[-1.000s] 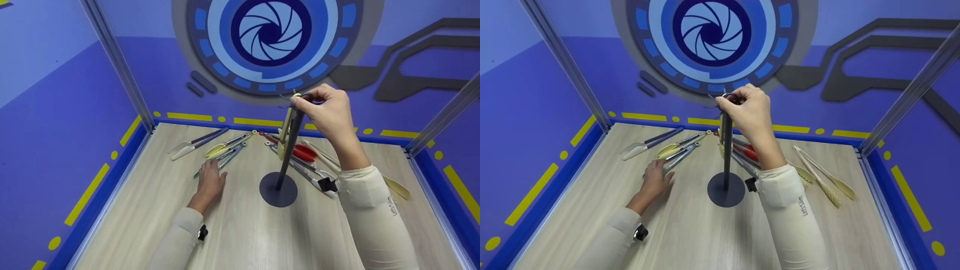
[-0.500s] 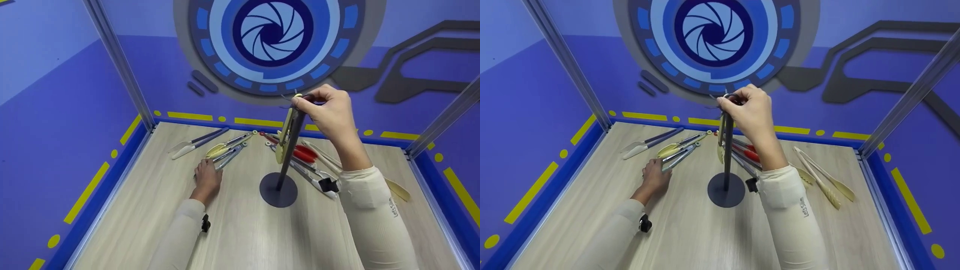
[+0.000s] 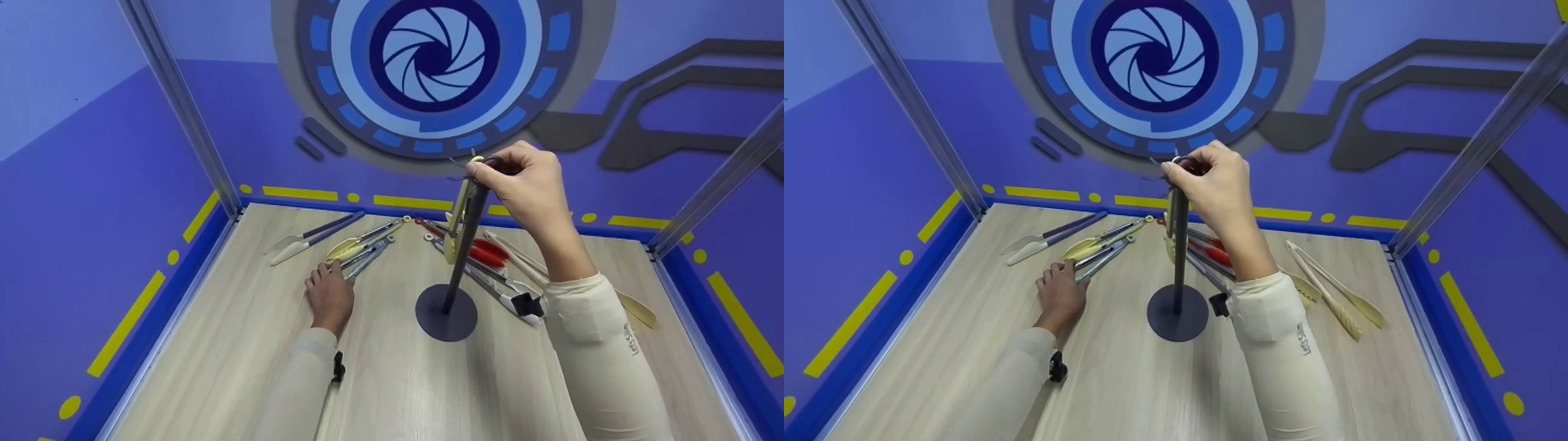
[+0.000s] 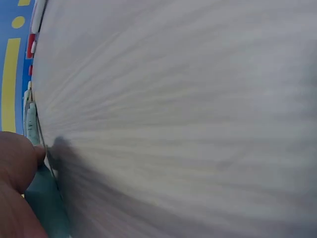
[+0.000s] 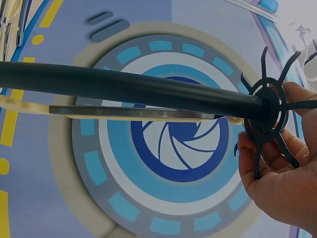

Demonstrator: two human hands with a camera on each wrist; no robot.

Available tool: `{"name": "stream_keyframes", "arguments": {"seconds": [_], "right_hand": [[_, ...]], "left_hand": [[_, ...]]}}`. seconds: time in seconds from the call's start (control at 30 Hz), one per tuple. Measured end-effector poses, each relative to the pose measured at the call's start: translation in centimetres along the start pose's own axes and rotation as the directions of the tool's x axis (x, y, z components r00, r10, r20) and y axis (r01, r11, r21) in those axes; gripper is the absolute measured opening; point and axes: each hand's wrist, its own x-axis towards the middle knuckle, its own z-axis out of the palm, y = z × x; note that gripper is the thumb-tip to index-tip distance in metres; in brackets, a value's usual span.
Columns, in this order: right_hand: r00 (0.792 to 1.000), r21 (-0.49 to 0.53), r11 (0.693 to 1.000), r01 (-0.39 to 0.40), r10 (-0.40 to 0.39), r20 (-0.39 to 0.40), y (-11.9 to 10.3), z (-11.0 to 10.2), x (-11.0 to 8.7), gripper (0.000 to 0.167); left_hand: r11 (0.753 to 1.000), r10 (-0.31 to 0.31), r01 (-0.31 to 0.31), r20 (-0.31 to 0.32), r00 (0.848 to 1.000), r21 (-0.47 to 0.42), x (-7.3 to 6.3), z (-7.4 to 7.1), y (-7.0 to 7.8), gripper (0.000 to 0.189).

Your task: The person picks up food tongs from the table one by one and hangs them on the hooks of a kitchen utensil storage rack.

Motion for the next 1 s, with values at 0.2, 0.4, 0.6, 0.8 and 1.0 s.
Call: {"name": "stream_keyframes", "arguments": {"seconds": [0.2,0.4,0.6,0.8,1.0], "right_hand": [[1.0,-0.007,1.0,0.012,-0.012,-0.001,-0.01,0.2,-0.02,0.031],[1.0,-0.012,1.0,0.008,-0.008,-0.006,-0.12,0.09,-0.01,0.031],[1.0,-0.005,1.0,0.004,-0.004,-0.007,-0.24,0.14,0.12,0.031],[1.0,-0.006,1.0,0.001,-0.001,-0.015,-0.16,0.1,0.12,0.031],[1.0,-0.016,1.0,0.005,-0.005,-0.02,-0.01,0.03,0.09,0.031]], "left_hand": [[0.996,0.031,-0.028,-0.03,0.999,0.084,-0.32,-0.04,0.03,0.056],[0.997,0.038,-0.036,-0.036,0.999,0.061,-0.08,0.09,-0.16,0.055],[1.0,0.01,-0.01,-0.028,1.0,0.006,-0.12,-0.39,-0.17,0.056],[0.998,-0.005,0.004,-0.005,1.0,-0.064,-0.21,-0.77,-0.09,0.055],[0.997,0.002,0.0,0.022,1.0,-0.072,-0.29,-0.84,-0.2,0.055]]}}
